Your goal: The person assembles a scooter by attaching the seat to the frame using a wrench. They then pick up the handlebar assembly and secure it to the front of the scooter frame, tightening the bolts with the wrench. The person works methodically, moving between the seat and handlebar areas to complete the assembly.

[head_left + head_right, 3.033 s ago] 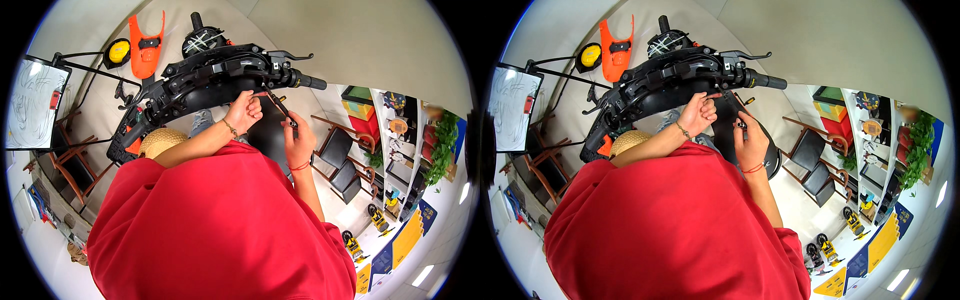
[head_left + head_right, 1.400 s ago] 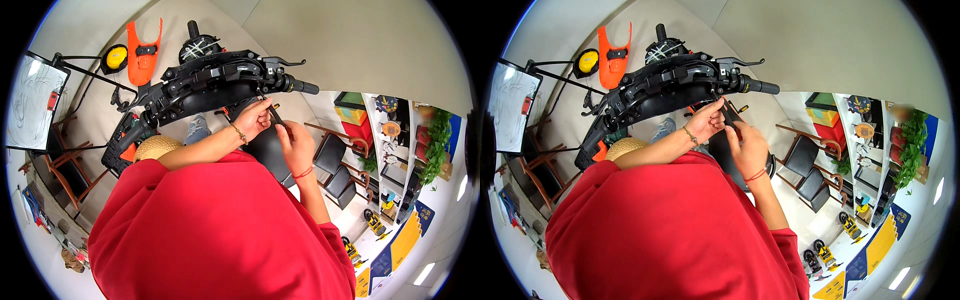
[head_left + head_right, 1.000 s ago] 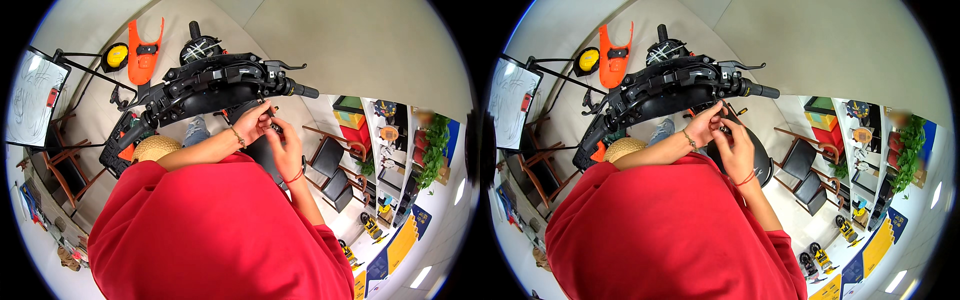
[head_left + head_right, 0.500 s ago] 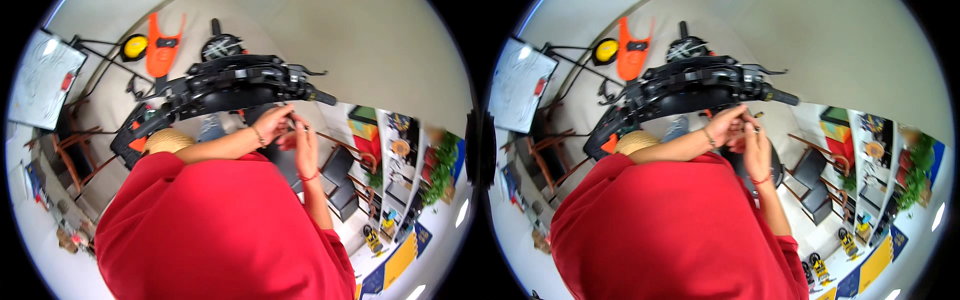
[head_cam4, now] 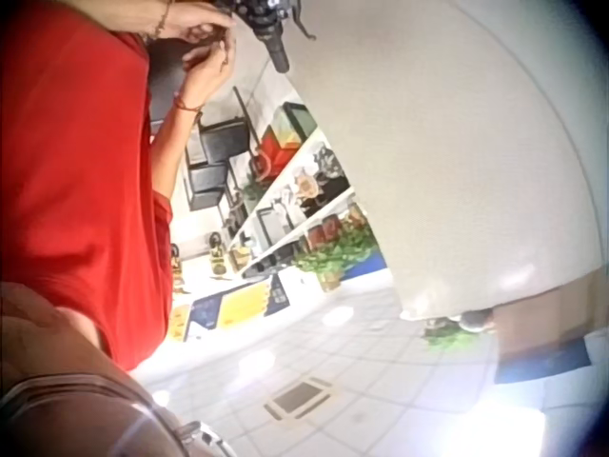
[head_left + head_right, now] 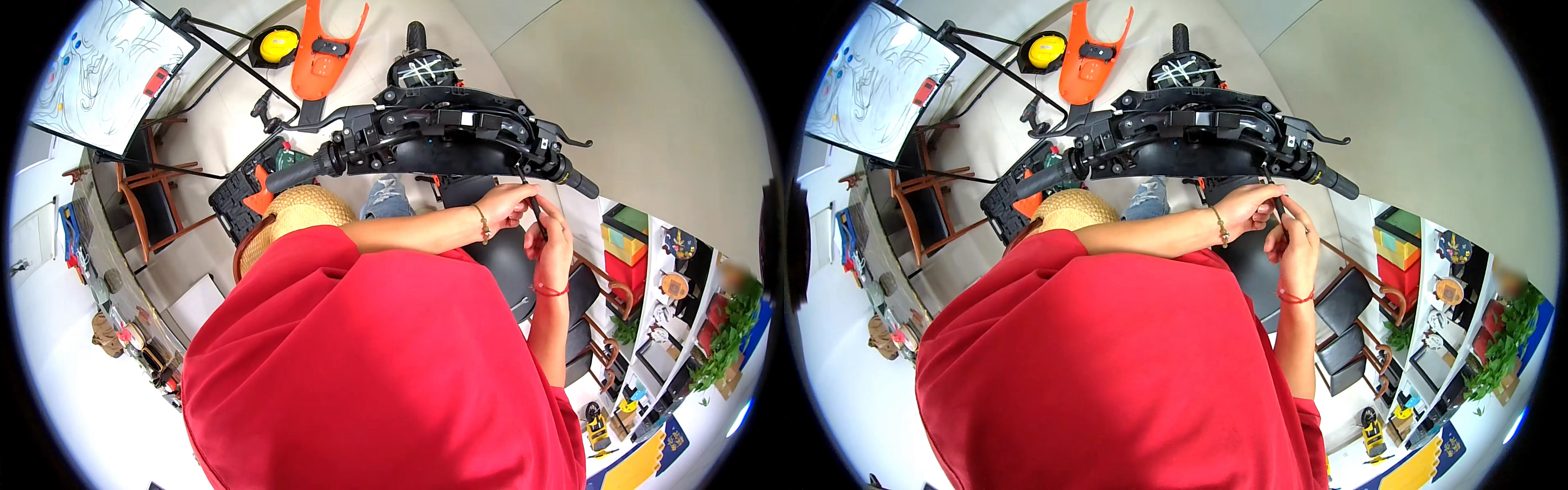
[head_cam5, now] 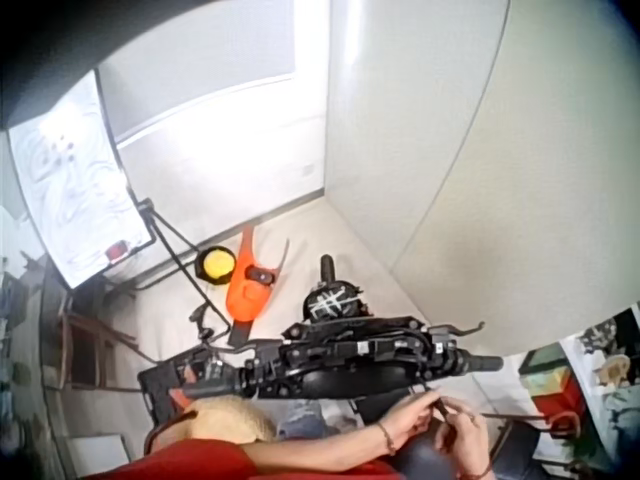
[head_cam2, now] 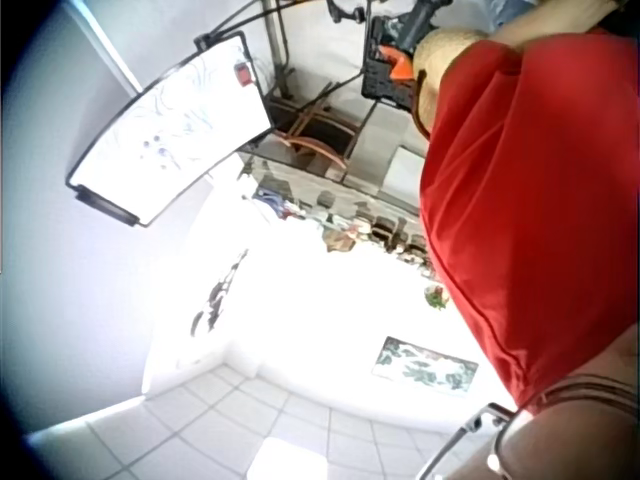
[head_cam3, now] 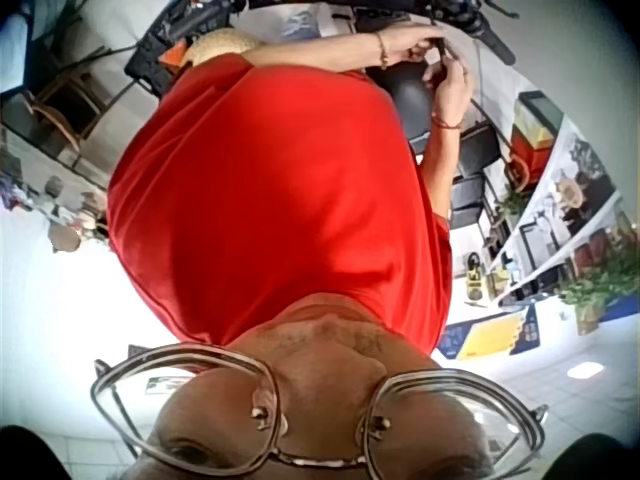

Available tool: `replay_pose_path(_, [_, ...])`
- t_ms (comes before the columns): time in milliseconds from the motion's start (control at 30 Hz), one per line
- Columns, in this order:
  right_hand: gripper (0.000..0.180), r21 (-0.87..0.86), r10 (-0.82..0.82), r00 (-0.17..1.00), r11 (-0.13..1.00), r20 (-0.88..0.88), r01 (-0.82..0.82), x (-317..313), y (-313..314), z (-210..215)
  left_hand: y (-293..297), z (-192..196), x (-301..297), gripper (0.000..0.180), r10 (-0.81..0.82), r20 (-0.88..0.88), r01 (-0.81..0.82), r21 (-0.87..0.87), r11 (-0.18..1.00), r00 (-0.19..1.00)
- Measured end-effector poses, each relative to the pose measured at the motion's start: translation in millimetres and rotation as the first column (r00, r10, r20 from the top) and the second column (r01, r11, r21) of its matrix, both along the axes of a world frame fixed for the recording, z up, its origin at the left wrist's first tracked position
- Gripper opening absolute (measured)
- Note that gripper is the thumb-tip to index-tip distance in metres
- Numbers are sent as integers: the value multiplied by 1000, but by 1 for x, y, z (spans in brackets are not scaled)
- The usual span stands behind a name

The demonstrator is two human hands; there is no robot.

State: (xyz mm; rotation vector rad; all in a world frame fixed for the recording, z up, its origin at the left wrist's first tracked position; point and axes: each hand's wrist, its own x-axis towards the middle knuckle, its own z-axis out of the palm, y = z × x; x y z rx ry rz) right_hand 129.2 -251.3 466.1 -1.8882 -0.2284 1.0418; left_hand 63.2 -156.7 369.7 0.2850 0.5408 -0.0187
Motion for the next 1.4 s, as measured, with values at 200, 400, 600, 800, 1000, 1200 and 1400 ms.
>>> replay_pose_path(200, [48, -42, 37, 998, 999, 43, -35, -3, 5, 6, 0, 2, -1, 32, -9, -49, 9, -15, 1000, 999])
replay_pose_path(400, [46, -8, 58, 998, 998, 16, -58, 4, -1, -6, 8, -1, -31, 32, -73, -42, 76, 81, 994, 996])
replay_pose_path(600, [57, 61, -71, 950, 994, -303, 94, -2, 2, -2, 31, -30, -127, 20, 52, -159, -30, 140, 990, 986])
replay_pose_path(800, [56, -33, 54, 989, 998, -140, -59, -10, 8, 9, 49, -41, -216, 41, 409, -374, -358, 201, 912, 833])
replay_pose_path(1000, [55, -18, 183, 974, 982, -133, -187, -10, -7, 38, 65, -48, -214, 16, 545, -120, -512, 222, 830, 830])
replay_pose_path(1200, [34, -53, -40, 962, 998, -270, 26, -18, -49, 2, 66, -36, -195, 10, 640, -210, -582, 280, 763, 739])
replay_pose_path(1400, [33, -39, -41, 912, 999, -409, 28, -21, -33, -56, 70, -25, -190, 12, 617, -227, -549, 297, 781, 754])
